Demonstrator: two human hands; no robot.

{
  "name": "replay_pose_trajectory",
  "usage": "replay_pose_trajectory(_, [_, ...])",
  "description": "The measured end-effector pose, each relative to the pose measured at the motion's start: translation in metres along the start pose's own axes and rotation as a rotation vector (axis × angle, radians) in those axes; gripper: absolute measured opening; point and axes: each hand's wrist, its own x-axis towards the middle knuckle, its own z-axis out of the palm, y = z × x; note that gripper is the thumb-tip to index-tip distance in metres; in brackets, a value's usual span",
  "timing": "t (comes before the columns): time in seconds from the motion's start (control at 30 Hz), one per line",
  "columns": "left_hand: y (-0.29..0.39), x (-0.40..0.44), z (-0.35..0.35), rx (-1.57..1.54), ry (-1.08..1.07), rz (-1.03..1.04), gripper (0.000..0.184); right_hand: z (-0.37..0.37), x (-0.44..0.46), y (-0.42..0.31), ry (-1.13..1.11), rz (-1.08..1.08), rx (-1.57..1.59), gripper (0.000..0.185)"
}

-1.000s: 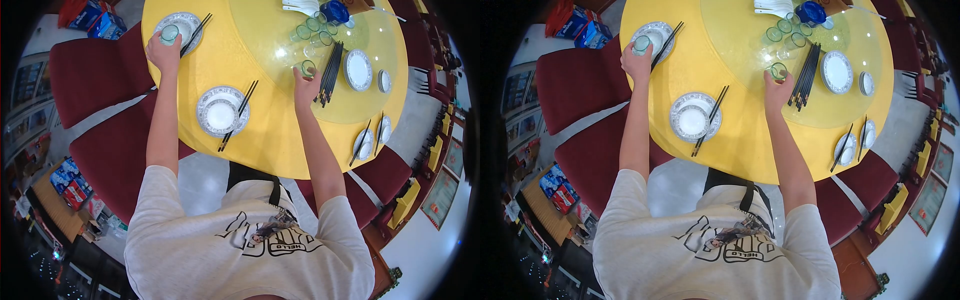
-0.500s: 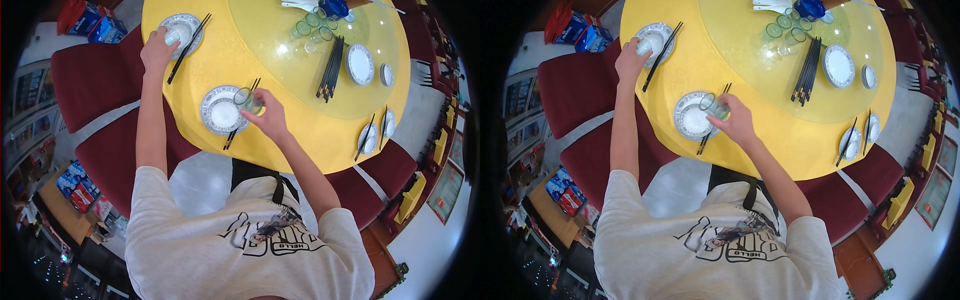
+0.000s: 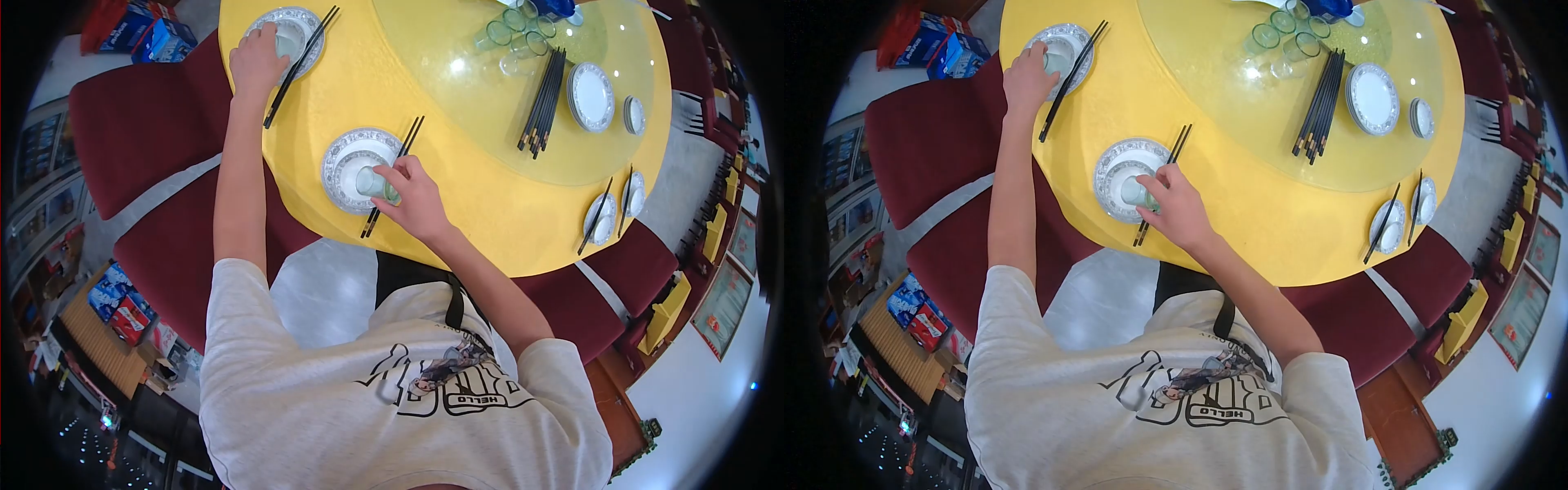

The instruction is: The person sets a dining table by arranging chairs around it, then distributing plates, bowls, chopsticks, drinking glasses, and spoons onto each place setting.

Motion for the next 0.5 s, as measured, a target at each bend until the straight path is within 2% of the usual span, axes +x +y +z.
replay_pose_trajectory(0.3, [0.004, -0.001, 0.004, 0.043, 0.054, 0.024, 0.052, 0.020, 0.017, -0.009, -0.096, -0.177, -0.236, 0.052])
replay_pose_trajectory(0.4, [0.003, -0.006, -0.010, -0.012, 0.172, 0.061, 0.051, 0.027, 0.021, -0.009, -0.104, -0.174, -0.284, 0.051])
replay_pose_trajectory(0.47, [0.011, -0.018, -0.042, -0.103, 0.567, 0.066, 0.037, 0.031, 0.022, -0.008, -0.122, -0.157, -0.302, 0.051])
replay_pose_trajectory(0.5, [0.010, -0.029, -0.046, -0.101, 0.565, 0.065, 0.037, 0.033, 0.022, -0.008, -0.138, -0.139, -0.320, 0.051])
